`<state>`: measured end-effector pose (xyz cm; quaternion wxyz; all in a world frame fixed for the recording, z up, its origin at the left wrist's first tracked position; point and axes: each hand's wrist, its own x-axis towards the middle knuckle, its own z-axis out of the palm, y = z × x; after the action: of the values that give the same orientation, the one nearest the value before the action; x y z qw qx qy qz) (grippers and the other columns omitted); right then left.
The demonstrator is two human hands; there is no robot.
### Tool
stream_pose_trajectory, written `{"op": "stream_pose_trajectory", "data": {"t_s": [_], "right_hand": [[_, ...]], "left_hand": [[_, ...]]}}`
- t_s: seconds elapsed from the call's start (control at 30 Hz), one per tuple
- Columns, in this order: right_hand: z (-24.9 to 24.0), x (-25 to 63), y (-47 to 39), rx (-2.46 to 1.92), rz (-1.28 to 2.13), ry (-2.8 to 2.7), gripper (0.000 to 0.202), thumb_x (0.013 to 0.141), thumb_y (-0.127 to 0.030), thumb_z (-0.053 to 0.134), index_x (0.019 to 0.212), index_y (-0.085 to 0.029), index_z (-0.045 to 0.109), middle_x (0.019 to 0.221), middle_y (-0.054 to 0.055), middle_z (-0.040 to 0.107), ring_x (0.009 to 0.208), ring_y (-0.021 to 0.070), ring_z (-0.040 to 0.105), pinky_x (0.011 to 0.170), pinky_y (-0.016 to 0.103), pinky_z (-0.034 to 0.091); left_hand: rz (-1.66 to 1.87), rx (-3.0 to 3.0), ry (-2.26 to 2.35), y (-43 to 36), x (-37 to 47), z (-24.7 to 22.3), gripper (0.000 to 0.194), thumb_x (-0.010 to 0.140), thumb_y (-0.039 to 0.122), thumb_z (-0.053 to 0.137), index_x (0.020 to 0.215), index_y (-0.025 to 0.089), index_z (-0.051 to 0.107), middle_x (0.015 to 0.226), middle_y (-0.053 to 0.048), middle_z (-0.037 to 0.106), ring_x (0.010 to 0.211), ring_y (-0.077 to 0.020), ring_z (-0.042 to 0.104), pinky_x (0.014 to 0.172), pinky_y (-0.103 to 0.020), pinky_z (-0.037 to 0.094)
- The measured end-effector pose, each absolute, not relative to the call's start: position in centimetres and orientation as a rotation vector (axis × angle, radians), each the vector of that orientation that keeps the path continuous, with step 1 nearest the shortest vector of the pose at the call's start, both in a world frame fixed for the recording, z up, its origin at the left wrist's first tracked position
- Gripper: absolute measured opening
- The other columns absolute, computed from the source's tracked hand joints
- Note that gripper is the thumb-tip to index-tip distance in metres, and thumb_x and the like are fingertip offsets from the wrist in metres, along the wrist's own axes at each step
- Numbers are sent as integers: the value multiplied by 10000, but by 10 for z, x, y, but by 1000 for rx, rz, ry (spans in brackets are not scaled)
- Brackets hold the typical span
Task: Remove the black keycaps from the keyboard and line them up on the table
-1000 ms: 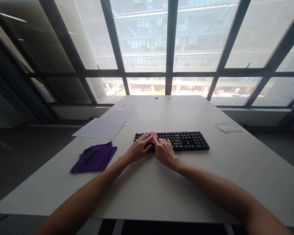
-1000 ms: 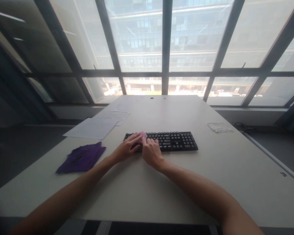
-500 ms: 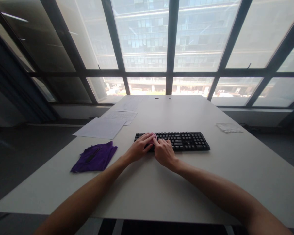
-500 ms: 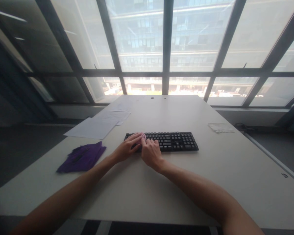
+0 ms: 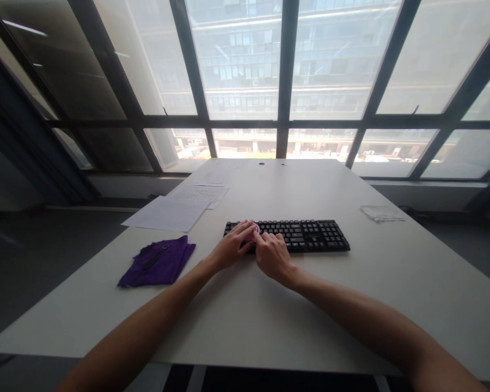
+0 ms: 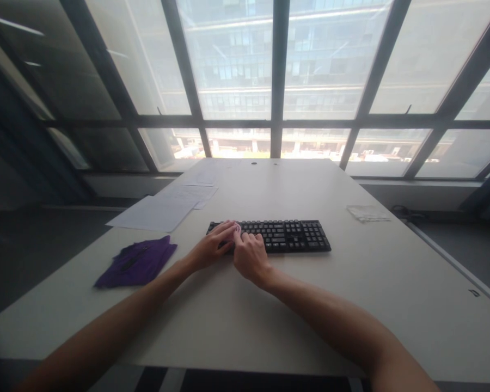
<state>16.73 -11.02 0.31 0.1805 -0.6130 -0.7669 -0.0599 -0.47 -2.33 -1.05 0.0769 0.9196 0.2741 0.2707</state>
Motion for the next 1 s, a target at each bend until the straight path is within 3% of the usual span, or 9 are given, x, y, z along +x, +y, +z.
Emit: {"op": "stream_pose_trajectory", "data": {"t_s": [0.43, 0.6, 0.83, 1.0], "right_hand": [[5, 178, -102, -1726, -160, -2136, 440, 990, -244, 390, 1413, -216, 508, 1055, 115, 678, 954, 237, 589, 850, 361, 311], [3, 184, -97, -1673, -177, -2141, 412, 1050, -339, 292, 1358, -272, 557, 1022, 87, 694, 968, 229, 578, 841, 352, 297], [1, 189, -90, -1742, -225, -2098, 407, 1034, -252, 335, 1387, -249, 537, 1042, 108, 671, 997, 234, 545, 858, 363, 303], [1, 191, -88, -1709, -223, -2059, 362, 1031, -409, 380, 1215, -239, 642, 1021, 88, 671, 995, 232, 536, 862, 358, 297]], "left_hand": [[774, 2725, 865, -22, -5, -12, 581, 945, 304, 541, 1502, 235, 391, 1554, -95, 394, 1463, -289, 309, 1195, -519, 317], [827, 2726, 843, -23, -5, -8, 499, 948, 316, 541, 1439, 244, 483, 1505, -100, 458, 1404, -285, 400, 1157, -501, 376], [915, 2733, 847, -23, -4, -4, 396, 957, 343, 535, 1340, 259, 585, 1384, -94, 570, 1274, -275, 517, 1097, -488, 428], [928, 2736, 879, -24, -4, -5, 428, 944, 366, 557, 1357, 257, 572, 1407, -97, 553, 1255, -277, 517, 1077, -489, 433]]}}
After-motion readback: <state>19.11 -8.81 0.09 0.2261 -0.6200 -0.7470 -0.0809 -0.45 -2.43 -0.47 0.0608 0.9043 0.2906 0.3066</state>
